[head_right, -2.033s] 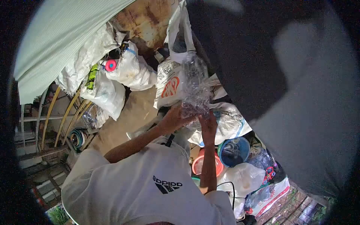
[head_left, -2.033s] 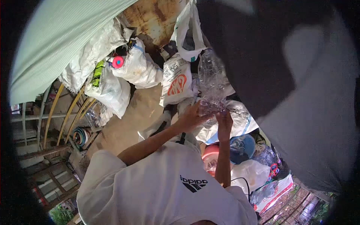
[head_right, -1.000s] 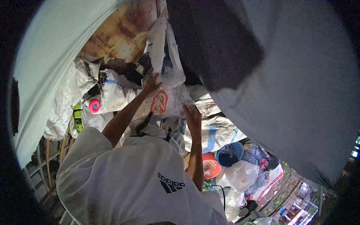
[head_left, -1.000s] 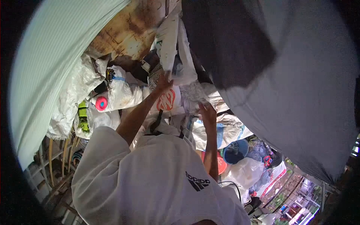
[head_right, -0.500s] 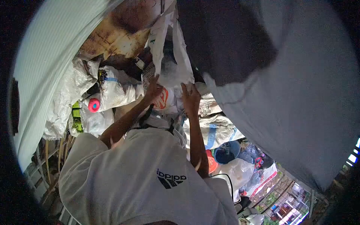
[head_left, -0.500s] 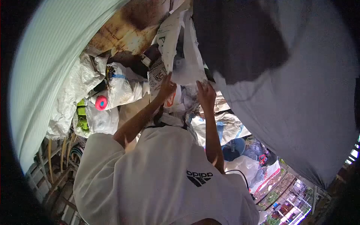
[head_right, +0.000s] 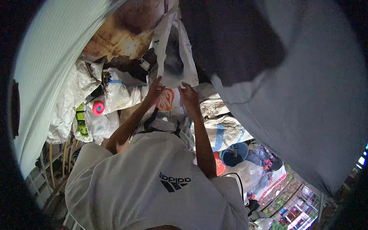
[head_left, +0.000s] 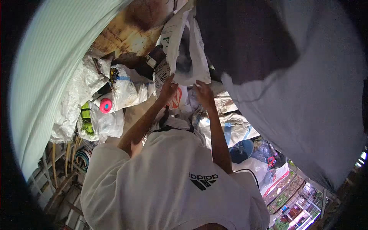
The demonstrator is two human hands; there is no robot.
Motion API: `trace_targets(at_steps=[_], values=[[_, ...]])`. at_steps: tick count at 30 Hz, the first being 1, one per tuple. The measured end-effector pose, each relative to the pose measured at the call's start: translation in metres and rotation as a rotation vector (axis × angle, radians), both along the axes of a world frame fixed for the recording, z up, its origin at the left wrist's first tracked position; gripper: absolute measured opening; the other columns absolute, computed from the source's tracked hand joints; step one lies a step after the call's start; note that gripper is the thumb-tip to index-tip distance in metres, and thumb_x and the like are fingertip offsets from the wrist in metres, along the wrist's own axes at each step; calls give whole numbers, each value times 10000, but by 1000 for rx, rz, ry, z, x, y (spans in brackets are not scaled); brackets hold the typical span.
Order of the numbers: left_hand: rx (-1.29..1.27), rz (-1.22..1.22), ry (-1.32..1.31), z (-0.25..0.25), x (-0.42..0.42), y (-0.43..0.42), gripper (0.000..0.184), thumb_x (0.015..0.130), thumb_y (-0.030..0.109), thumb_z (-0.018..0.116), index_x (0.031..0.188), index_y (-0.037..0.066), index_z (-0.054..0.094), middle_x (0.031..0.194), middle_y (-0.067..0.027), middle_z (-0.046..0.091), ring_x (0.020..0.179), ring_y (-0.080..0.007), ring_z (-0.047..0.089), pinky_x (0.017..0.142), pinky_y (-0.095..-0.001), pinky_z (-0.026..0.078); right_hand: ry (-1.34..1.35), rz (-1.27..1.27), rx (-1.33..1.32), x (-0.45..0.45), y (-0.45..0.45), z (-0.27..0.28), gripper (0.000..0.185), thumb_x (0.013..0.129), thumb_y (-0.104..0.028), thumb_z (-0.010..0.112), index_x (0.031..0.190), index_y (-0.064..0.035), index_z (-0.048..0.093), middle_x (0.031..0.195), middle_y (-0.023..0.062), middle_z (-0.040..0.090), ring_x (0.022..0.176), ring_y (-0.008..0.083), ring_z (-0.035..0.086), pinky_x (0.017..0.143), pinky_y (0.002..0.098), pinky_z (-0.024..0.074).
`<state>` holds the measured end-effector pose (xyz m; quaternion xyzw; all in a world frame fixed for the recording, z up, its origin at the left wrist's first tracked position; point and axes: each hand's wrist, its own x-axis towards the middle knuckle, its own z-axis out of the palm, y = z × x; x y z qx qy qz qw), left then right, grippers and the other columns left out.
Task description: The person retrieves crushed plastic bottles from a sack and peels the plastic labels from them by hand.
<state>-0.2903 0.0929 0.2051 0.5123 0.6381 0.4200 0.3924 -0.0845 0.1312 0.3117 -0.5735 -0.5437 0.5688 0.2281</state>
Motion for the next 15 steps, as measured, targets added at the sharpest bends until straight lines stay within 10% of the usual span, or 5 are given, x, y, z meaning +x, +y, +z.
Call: trace_targets(at_steps=[7, 15], values=[[109, -159, -9, -29, 9, -4, 604, 921, 45, 612, 1474, 28, 368, 1280, -223, 481, 1014, -271, 614, 811, -332, 562, -119, 69, 164, 59, -109, -93, 446, 979, -359, 583, 1271, -22, 603, 1098, 162, 703, 944, 226, 699, 812, 351, 538], [1, -381, 133, 2, 35, -9, 588, 969, 123, 539, 1507, 68, 310, 1413, -268, 371, 1124, -388, 587, 896, -450, 548, -143, -121, -10, 101, -165, -60, 363, 987, -254, 583, 1247, -1, 598, 1109, 156, 697, 1016, 246, 674, 899, 349, 517]])
